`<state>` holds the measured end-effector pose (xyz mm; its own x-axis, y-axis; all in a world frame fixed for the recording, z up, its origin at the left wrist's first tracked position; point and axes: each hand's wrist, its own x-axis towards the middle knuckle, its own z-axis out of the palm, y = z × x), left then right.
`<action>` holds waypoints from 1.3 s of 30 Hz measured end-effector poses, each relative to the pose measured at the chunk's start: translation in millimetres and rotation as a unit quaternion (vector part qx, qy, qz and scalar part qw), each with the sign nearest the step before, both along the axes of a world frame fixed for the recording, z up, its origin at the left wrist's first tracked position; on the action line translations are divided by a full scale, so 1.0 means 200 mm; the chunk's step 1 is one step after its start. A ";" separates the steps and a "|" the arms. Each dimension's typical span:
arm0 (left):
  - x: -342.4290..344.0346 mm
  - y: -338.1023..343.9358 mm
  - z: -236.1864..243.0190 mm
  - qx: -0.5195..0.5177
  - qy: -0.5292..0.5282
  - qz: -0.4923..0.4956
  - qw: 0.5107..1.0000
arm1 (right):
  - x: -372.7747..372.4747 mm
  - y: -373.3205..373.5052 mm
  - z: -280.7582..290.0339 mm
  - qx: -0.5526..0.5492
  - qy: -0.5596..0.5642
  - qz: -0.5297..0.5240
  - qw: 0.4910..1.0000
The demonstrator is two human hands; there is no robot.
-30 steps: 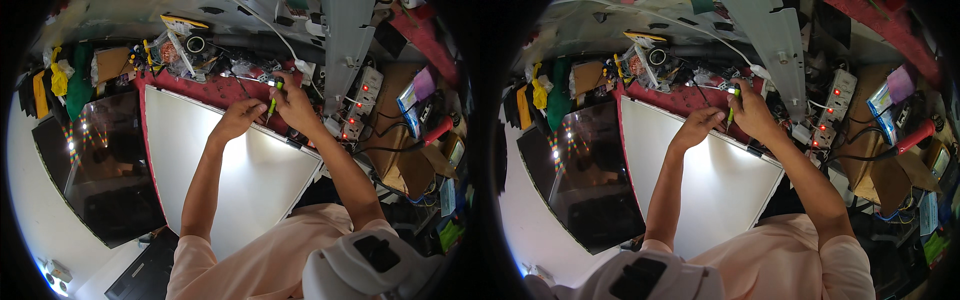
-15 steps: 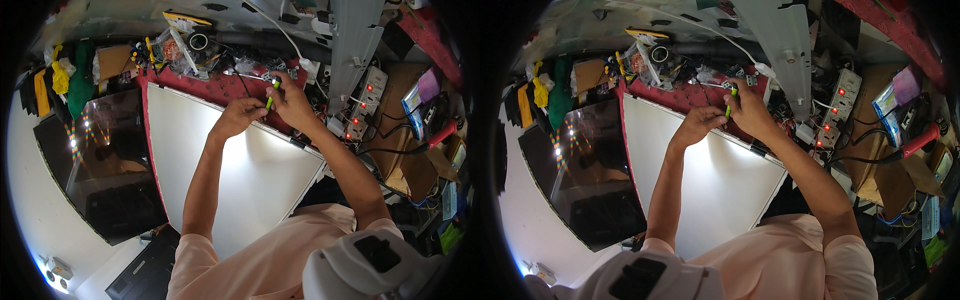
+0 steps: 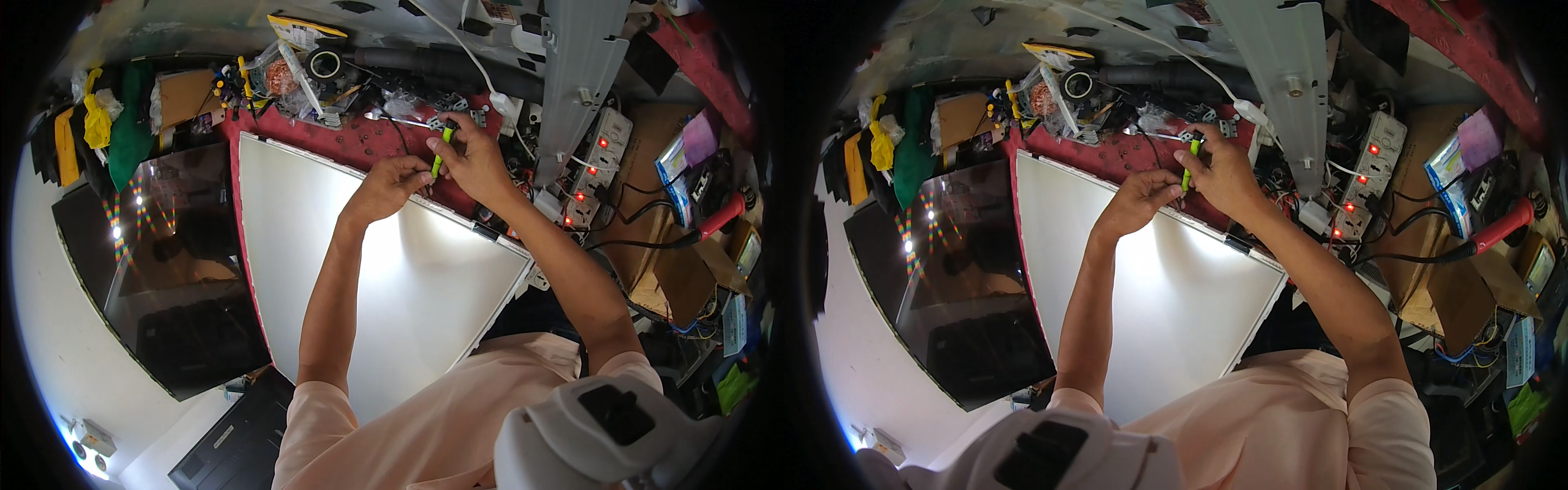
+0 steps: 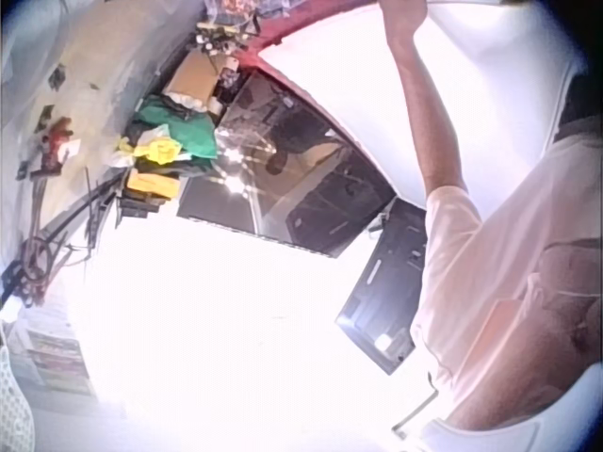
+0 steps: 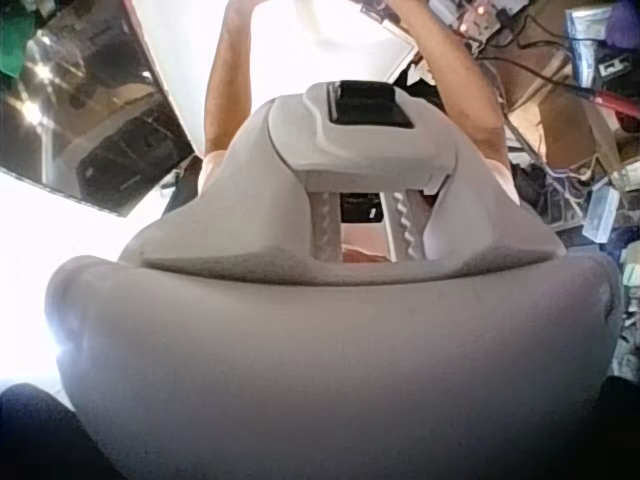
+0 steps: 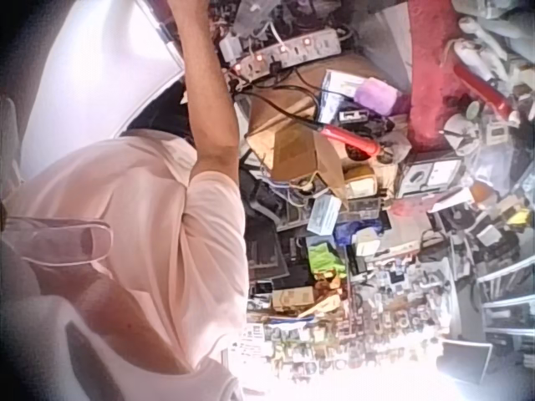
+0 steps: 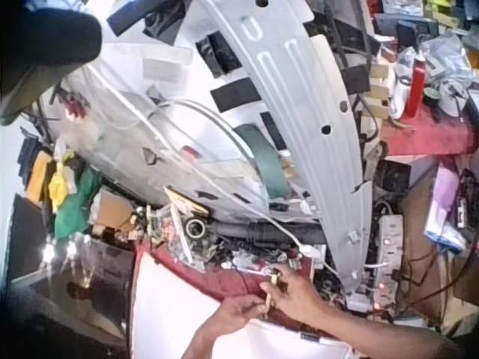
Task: The person unscrews and removes the plastic bezel and internal components of a flat screen monitor using a screwdriver and by hand.
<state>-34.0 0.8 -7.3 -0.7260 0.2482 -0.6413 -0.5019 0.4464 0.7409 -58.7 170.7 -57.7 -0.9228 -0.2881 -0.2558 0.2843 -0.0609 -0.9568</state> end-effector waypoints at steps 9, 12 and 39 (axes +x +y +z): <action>-0.03 0.04 0.01 -0.009 -0.003 -0.006 1.000 | -0.01 0.00 -0.08 0.027 0.108 0.020 0.994; -0.03 0.03 -0.02 0.025 -0.005 -0.005 1.000 | -0.02 0.01 -0.01 0.073 0.128 0.036 0.988; -0.02 0.06 -0.03 -0.011 0.016 -0.010 1.000 | -0.01 -0.01 0.02 0.101 0.078 0.085 0.988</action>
<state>-38.1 12.4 -14.0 -0.7413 0.2496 -0.6230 -0.4686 0.4719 0.7468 -61.1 169.0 -53.5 -0.8979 -0.4001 -0.1833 0.1226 0.1727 -0.9773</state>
